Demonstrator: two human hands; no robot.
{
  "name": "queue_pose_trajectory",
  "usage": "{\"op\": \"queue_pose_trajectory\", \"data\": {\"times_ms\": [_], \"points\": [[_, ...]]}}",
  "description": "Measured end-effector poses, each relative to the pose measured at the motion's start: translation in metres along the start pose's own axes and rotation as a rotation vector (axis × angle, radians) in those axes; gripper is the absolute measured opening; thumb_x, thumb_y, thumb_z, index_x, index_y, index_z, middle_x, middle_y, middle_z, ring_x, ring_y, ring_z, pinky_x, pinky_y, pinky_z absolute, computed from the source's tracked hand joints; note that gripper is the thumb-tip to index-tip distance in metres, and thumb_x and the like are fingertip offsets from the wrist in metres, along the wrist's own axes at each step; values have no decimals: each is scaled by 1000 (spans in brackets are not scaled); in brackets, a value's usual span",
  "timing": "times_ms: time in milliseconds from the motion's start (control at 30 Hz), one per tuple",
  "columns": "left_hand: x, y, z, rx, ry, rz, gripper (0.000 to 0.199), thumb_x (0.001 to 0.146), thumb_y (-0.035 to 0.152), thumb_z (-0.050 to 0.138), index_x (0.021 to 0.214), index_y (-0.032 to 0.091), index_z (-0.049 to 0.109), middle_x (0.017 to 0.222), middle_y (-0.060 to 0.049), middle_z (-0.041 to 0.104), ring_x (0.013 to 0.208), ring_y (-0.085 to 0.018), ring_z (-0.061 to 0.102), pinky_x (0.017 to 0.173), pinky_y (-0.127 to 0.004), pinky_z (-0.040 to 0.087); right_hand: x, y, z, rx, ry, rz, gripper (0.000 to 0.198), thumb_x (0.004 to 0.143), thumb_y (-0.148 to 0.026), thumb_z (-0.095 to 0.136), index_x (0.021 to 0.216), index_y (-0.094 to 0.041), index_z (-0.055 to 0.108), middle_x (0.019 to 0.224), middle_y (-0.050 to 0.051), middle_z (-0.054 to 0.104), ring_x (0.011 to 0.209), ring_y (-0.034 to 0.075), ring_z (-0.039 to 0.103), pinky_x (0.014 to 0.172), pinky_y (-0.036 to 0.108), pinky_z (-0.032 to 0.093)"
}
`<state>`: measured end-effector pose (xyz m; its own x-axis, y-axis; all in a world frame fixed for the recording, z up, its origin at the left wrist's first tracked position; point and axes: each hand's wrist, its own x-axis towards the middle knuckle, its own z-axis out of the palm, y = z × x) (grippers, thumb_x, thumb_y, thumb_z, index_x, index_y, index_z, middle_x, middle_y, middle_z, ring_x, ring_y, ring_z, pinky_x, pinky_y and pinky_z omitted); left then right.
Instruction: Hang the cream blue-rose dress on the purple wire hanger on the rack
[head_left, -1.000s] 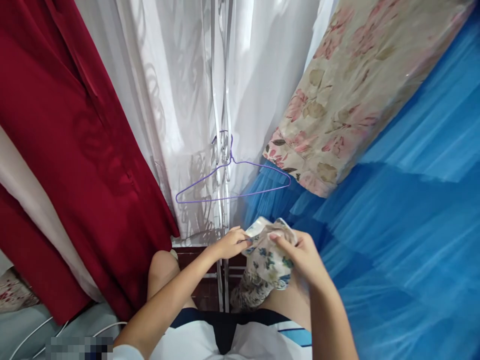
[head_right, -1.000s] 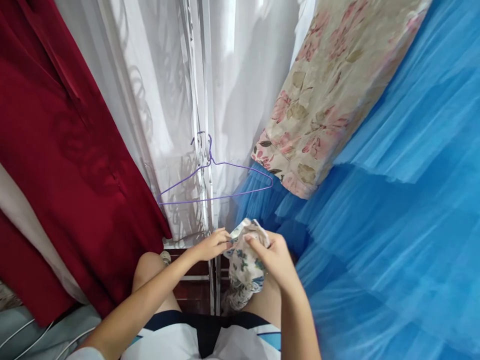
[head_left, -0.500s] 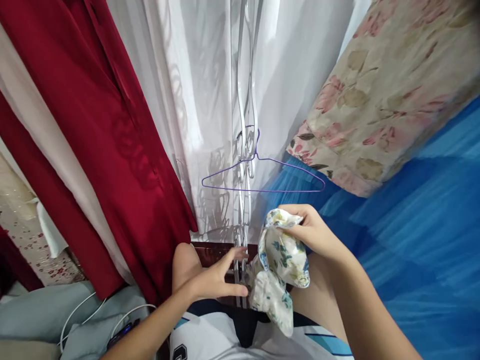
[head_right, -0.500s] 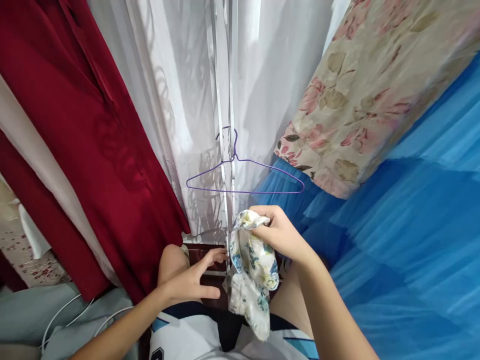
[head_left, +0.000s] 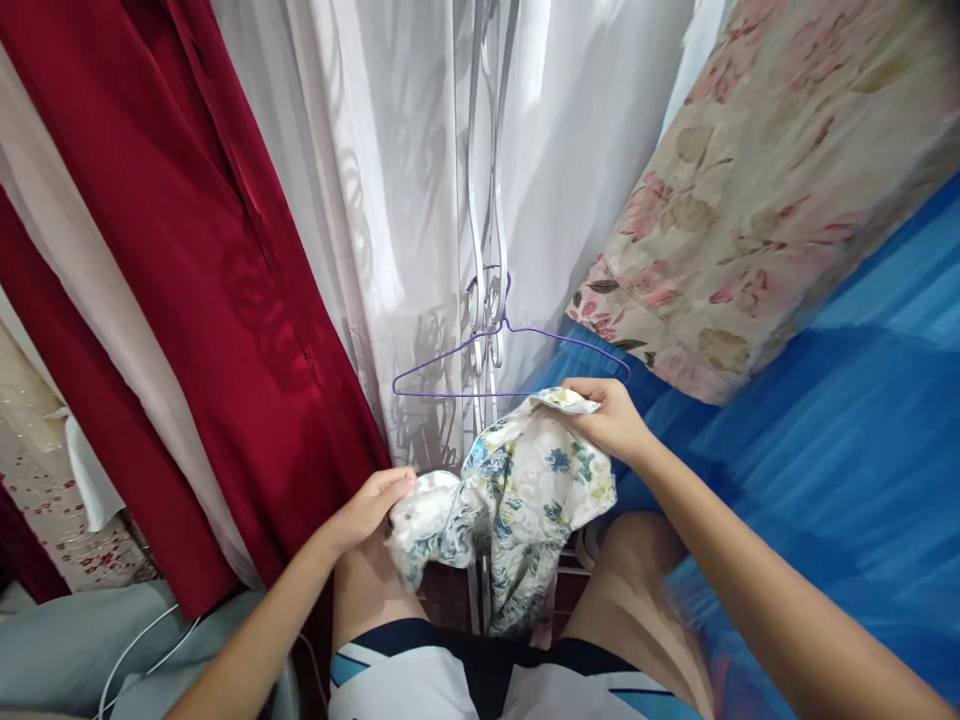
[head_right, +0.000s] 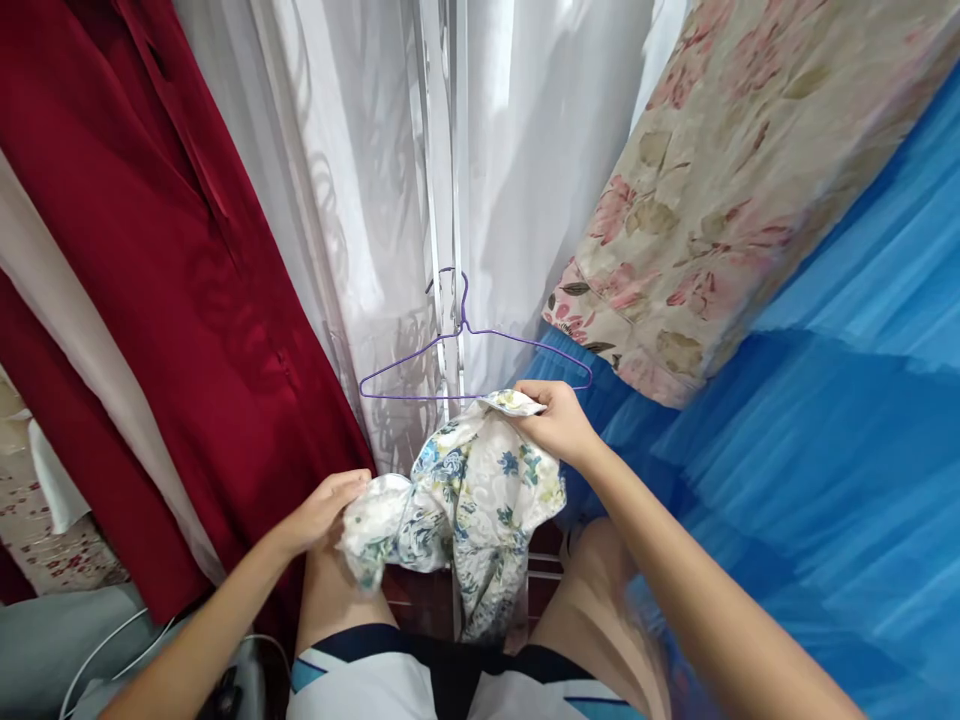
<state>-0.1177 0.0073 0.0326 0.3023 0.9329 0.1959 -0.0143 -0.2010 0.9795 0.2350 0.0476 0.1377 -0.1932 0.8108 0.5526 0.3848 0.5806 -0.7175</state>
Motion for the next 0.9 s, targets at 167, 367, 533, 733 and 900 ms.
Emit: {"op": "queue_pose_trajectory", "data": {"times_ms": [167, 367, 533, 733, 900], "points": [[45, 44, -65, 752, 23, 431, 24, 68, 44, 81, 78, 24, 71, 66, 0, 63, 70, -19, 61, 101, -45, 44, 25, 38, 5, -335, -47, -61, 35, 75, -20, 62, 106, -14, 77, 96, 9, 78, 79, 25, 70, 70, 29, 48], [91, 96, -93, 1380, 67, 448, 23, 95, 31, 45, 104, 25, 66, 113, -7, 67, 125, -28, 52, 118, -56, 17, 24, 50, 24, -506, -139, -31, 30, 77, -17, 51, 90, -17, 78, 83, 7, 78, 78, 25, 72, 65, 26, 45], [107, 121, -42, 1159, -8, 560, 26, 98, 27, 39, 111, 23, 61, 122, -6, 65, 122, -24, 56, 104, -38, 42, 11, 35, 43, -546, -98, 7, 23, 76, -17, 55, 85, -18, 76, 80, 8, 78, 75, 24, 72, 62, 26, 44], [115, 105, 13, 945, 314, 656, 15, 86, 19, 56, 99, 19, 61, 103, -5, 66, 97, -19, 62, 88, -29, 47, -12, 48, 21, -324, 143, -63, 48, 78, -16, 58, 125, -16, 65, 101, 8, 77, 87, 24, 72, 79, 31, 51], [111, 101, 19, 932, 359, 609, 10, 86, 24, 57, 90, 21, 65, 89, -1, 70, 86, -18, 64, 79, -27, 46, -12, 59, -34, -312, 593, 11, 56, 81, -22, 63, 135, -12, 58, 110, 13, 73, 88, 25, 69, 82, 35, 52]]}}
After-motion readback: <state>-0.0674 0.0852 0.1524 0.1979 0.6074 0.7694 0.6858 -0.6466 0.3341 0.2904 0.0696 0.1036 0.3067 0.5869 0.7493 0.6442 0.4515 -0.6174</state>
